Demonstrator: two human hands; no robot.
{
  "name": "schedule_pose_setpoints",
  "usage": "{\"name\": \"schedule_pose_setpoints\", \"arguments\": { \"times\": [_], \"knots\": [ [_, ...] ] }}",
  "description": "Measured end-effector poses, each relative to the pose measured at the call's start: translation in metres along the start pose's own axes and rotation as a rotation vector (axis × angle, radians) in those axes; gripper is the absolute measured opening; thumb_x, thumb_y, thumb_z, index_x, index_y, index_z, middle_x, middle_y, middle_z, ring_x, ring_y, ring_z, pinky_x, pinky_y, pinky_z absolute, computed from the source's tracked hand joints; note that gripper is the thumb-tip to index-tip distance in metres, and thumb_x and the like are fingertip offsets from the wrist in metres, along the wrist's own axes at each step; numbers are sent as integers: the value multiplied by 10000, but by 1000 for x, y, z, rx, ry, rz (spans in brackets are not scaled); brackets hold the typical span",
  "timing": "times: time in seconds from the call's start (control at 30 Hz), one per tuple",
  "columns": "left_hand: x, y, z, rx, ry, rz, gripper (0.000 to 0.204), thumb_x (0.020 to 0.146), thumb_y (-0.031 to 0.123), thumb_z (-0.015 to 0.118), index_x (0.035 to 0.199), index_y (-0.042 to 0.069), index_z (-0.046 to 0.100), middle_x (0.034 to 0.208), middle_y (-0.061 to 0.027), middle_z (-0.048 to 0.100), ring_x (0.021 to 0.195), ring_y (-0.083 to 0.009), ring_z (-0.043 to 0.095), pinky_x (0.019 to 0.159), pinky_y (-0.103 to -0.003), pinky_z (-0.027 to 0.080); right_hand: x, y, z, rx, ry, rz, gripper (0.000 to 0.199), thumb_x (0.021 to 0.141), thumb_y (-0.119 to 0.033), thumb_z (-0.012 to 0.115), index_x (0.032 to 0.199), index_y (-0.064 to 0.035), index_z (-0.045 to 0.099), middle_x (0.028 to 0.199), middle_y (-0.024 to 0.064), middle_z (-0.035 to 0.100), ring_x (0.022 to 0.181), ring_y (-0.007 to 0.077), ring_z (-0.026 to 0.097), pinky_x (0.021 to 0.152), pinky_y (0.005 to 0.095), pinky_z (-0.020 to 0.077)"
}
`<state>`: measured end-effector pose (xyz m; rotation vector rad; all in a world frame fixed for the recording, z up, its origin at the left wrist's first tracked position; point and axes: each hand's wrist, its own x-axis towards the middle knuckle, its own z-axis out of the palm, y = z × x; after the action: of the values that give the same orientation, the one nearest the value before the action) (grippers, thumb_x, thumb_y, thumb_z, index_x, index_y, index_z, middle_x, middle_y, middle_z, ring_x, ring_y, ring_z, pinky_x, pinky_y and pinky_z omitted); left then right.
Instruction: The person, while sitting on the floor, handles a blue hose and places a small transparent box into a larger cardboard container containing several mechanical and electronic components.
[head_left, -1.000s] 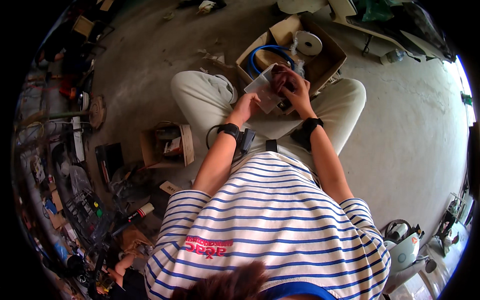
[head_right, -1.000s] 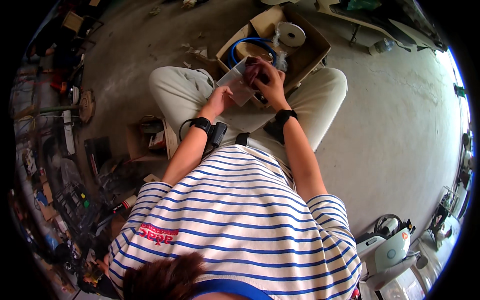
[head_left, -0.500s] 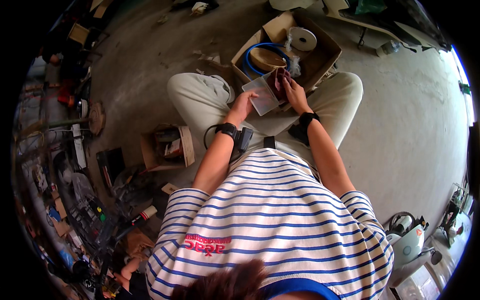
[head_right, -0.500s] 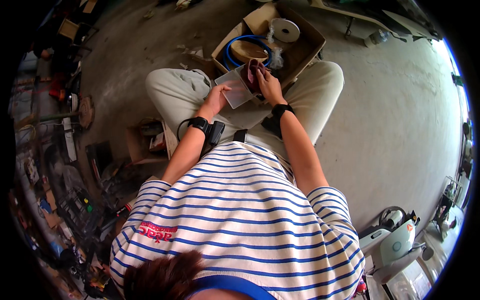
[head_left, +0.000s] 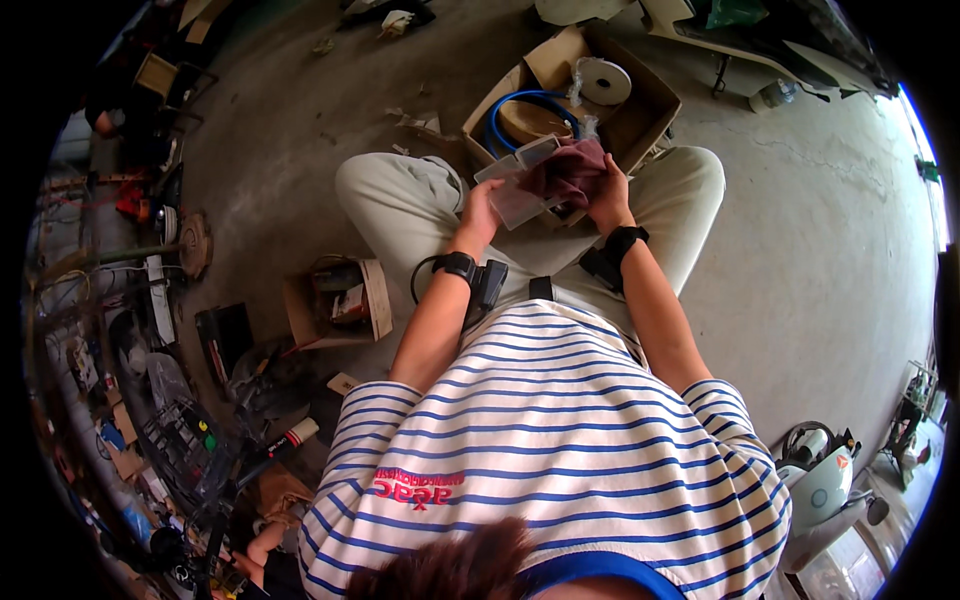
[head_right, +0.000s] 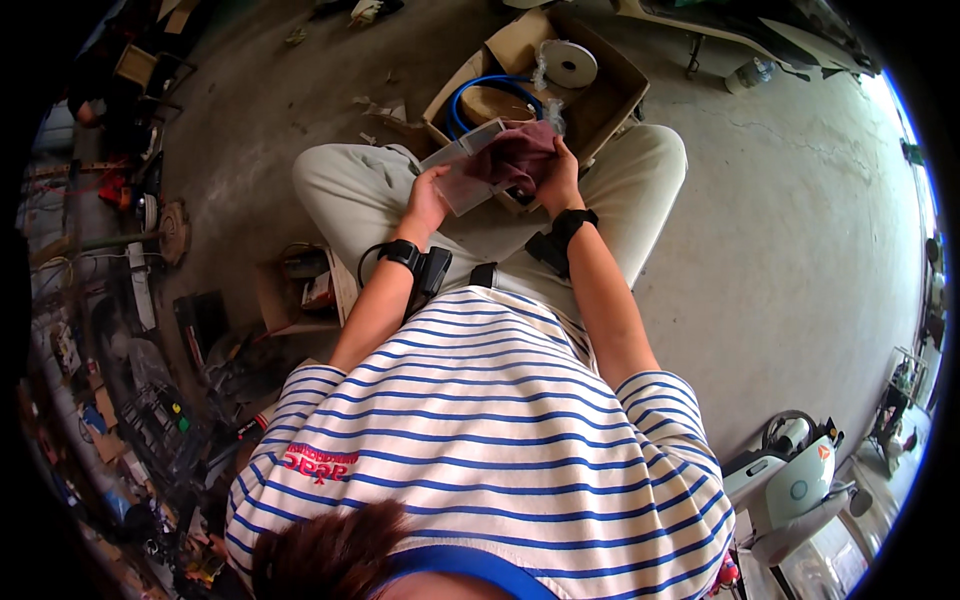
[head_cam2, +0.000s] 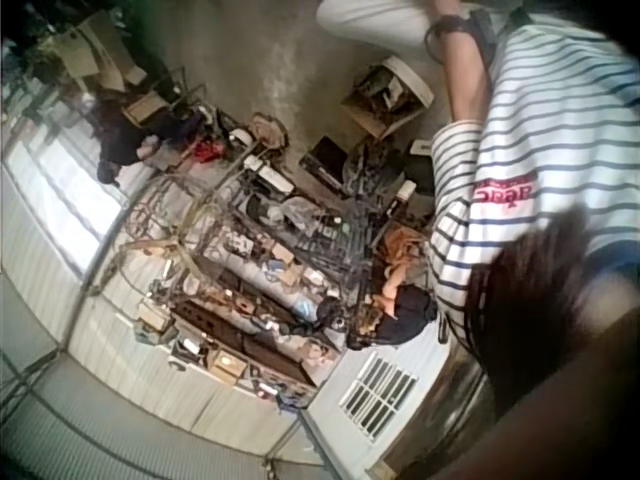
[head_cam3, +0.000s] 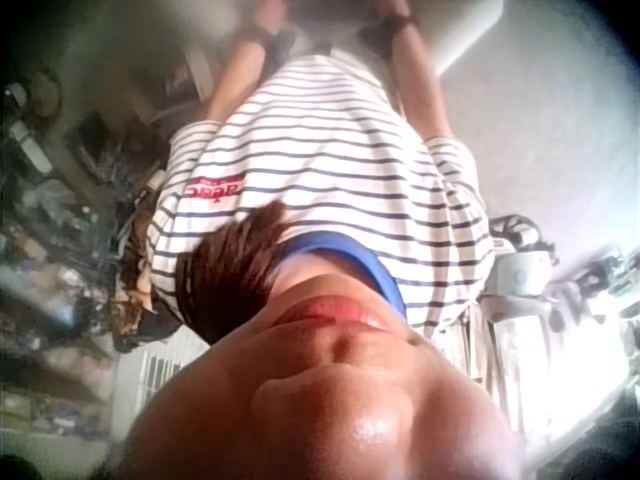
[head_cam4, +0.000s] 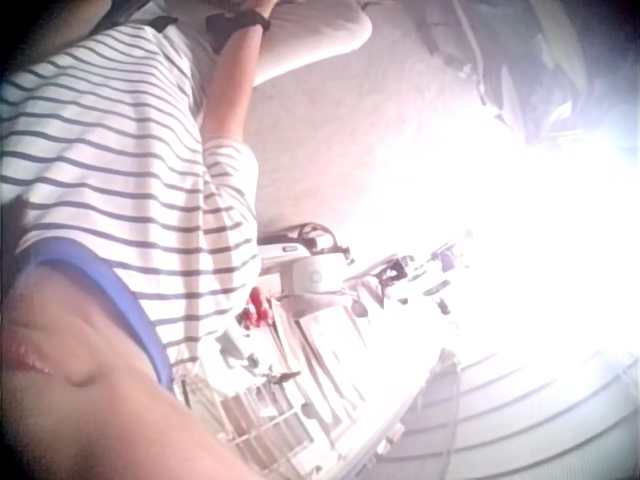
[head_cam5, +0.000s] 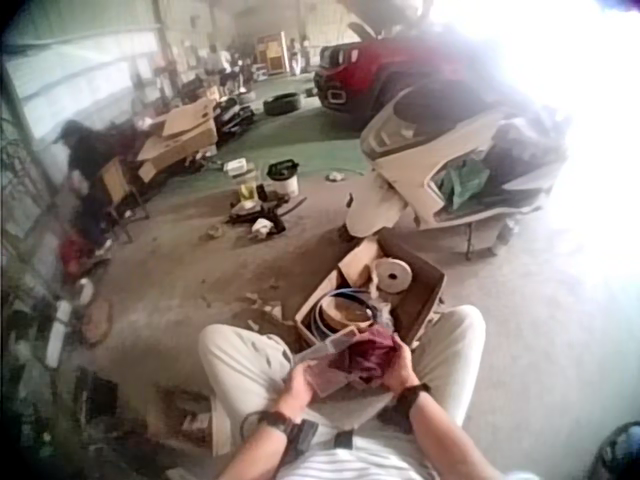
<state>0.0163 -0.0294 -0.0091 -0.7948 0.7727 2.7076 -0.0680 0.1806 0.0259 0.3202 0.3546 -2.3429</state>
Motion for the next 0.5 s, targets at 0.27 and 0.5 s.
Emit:
{"name": "schedule_pose_setpoints", "arguments": {
  "times": [0.27, 0.5],
  "knots": [
    [-12, 10, 11, -78, 84, 74, 346, 771, 230, 470, 1014, 6, 575, 999, -160, 617, 875, -306, 579, 840, -381, 440, 12, -22, -57, 85, 153, -293, 311, 879, -298, 365, 1000, -69, 536, 1049, 166, 579, 972, 353, 540, 893, 481, 414],
    [-14, 15, 3, -216, 70, 162, 353, 753, 268, 458, 978, 32, 593, 928, -169, 620, 825, -292, 571, 743, -393, 463, 11, -4, -41, -383, 617, -86, 221, 861, -275, 477, 948, -90, 562, 779, 107, 596, 746, 253, 576, 706, 359, 480]
  ]
}}
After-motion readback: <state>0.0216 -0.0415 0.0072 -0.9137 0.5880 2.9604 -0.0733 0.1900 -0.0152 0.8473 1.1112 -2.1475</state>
